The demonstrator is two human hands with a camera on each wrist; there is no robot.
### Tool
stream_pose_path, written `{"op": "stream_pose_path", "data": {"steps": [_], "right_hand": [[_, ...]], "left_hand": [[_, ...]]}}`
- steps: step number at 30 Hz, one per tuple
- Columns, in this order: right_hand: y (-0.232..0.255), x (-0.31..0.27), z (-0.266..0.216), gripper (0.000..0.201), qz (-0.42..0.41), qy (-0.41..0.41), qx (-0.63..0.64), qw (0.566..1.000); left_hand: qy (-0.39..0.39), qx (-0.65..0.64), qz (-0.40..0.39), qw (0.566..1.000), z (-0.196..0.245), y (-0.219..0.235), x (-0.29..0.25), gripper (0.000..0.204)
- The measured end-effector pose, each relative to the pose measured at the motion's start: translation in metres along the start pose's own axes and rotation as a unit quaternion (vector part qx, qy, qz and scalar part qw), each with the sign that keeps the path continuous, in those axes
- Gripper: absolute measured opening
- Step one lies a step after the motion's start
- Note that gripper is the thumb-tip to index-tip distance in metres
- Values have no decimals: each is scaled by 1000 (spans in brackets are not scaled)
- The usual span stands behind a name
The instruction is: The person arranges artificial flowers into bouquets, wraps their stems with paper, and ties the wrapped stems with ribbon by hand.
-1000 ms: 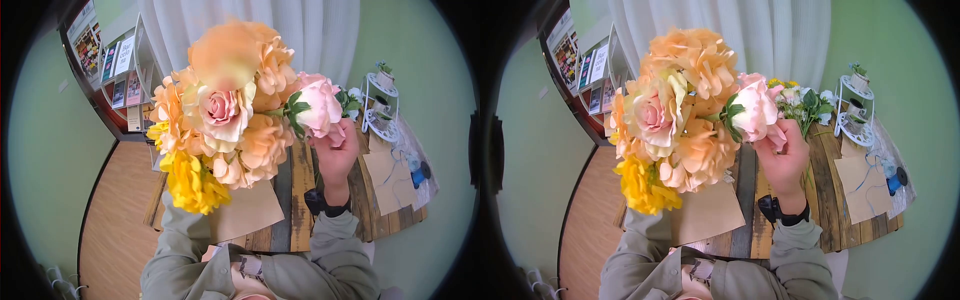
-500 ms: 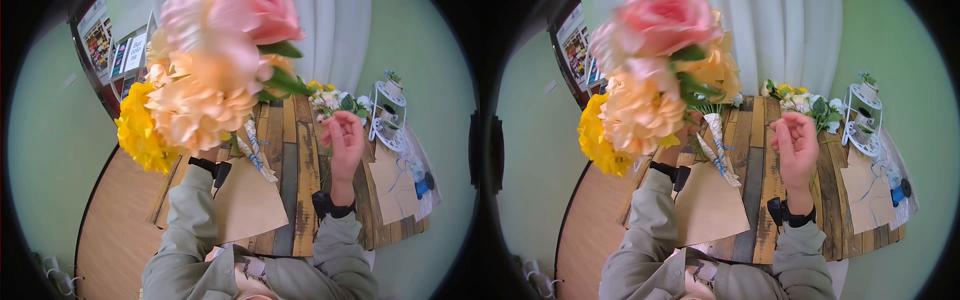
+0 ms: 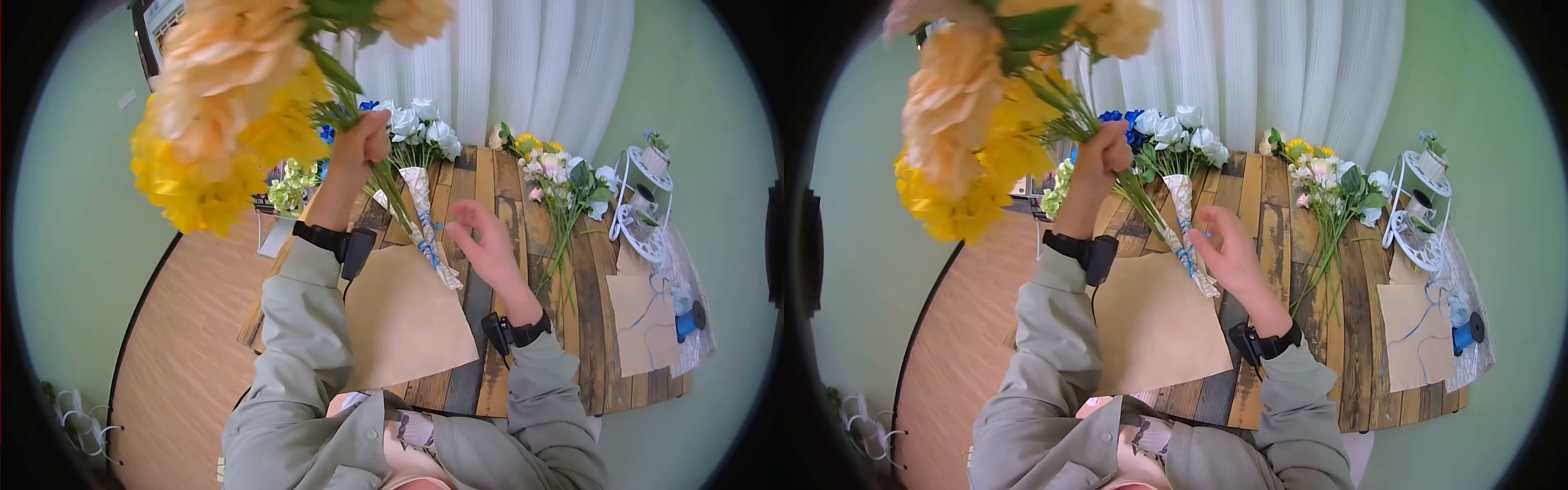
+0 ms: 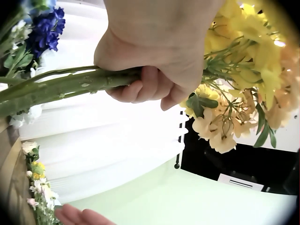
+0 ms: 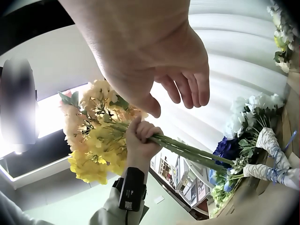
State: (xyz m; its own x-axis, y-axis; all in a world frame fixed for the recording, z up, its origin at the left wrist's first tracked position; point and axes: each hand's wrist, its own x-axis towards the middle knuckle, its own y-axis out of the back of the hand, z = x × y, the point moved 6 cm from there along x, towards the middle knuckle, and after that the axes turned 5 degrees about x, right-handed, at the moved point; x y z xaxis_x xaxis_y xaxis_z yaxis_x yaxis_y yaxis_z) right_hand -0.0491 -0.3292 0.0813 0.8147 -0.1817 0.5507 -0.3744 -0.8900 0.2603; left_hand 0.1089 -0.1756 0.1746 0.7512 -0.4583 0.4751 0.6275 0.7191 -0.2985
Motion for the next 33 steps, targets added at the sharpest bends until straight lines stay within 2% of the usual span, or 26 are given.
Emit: {"op": "stream_pose_path", "data": {"steps": [2, 4, 5, 6, 7, 8, 9, 10, 11, 12, 13, 14, 15, 18, 21, 22, 24, 27, 28, 29, 30, 31, 32, 33], "right_hand": [[-2, 2, -4, 42, 8, 23, 8, 1000], [-16, -1, -12, 49, 4, 91, 3, 996], [-21, -4, -14, 52, 5, 129, -23, 991], [-34, -6, -7, 55, -32, 110, 31, 993], [-42, -9, -1, 59, -64, 91, 83, 990], [-47, -13, -14, 49, -144, 28, 70, 987], [-62, -17, 5, 45, -193, -35, 168, 966], [-70, -28, 3, 31, -228, -181, 284, 914], [-69, -30, 6, 28, -158, -144, 240, 947], [-68, -30, 11, 26, -90, -108, 194, 971], [-69, -30, 15, 26, -83, -110, 193, 971], [-67, -30, 15, 26, -55, -76, 158, 983], [-65, -31, 15, 27, -29, -42, 122, 991], [-68, -33, 22, 27, 11, -3, 94, 996], [-71, -36, 28, 28, 36, 32, 88, 995], [-74, -36, 26, 28, 16, 38, 97, 994], [-78, -39, 44, 28, -35, -123, 108, 986], [-88, -39, 57, 29, -83, -145, 170, 971], [-86, -36, 58, 29, -86, -146, 169, 971], [-84, -32, 59, 28, -137, -139, 171, 966], [-75, -27, 56, 29, -178, -133, 169, 960], [-57, -19, 48, 28, -184, -140, 162, 959], [-32, -11, 62, 31, -158, -140, 108, 972], [3, -1, 67, 35, -107, -117, -37, 987]], "left_hand": [[11, -82, -100, 992, 9, -8, -4, 36], [30, -85, -118, 989, 10, -11, -21, 35], [62, -169, -153, 972, 1, -22, -29, 34], [98, -253, -186, 944, -10, -33, -39, 33], [111, -281, -217, 928, -17, -41, -46, 32], [122, -307, -249, 911, -23, -48, -50, 31], [132, -309, -266, 903, -27, -53, -53, 30], [138, -310, -279, 898, -31, -57, -58, 30], [140, -295, -233, 916, -37, -55, -58, 30], [145, -297, -241, 913, -37, -66, -60, 30], [161, -327, -148, 919, -39, -70, -61, 29], [177, -352, -51, 918, -44, -69, -62, 28], [174, -340, -8, 924, -48, -66, -62, 31], [157, -307, -43, 938, -57, -61, -61, 34], [164, -258, -29, 952, -70, -55, -59, 40], [161, -225, -22, 961, -72, -47, -59, 43], [179, -227, 1, 957, -84, -40, -58, 47], [170, -216, -28, 961, -81, -37, -61, 45], [169, -218, -25, 961, -80, -32, -64, 45], [164, -202, 6, 966, -81, -24, -66, 44], [164, -188, 28, 968, -85, -22, -66, 43], [151, -191, 17, 970, -86, -17, -65, 41], [150, -179, 48, 971, -77, -18, -69, 42], [135, -161, 61, 976, -73, -13, -70, 43]]}}
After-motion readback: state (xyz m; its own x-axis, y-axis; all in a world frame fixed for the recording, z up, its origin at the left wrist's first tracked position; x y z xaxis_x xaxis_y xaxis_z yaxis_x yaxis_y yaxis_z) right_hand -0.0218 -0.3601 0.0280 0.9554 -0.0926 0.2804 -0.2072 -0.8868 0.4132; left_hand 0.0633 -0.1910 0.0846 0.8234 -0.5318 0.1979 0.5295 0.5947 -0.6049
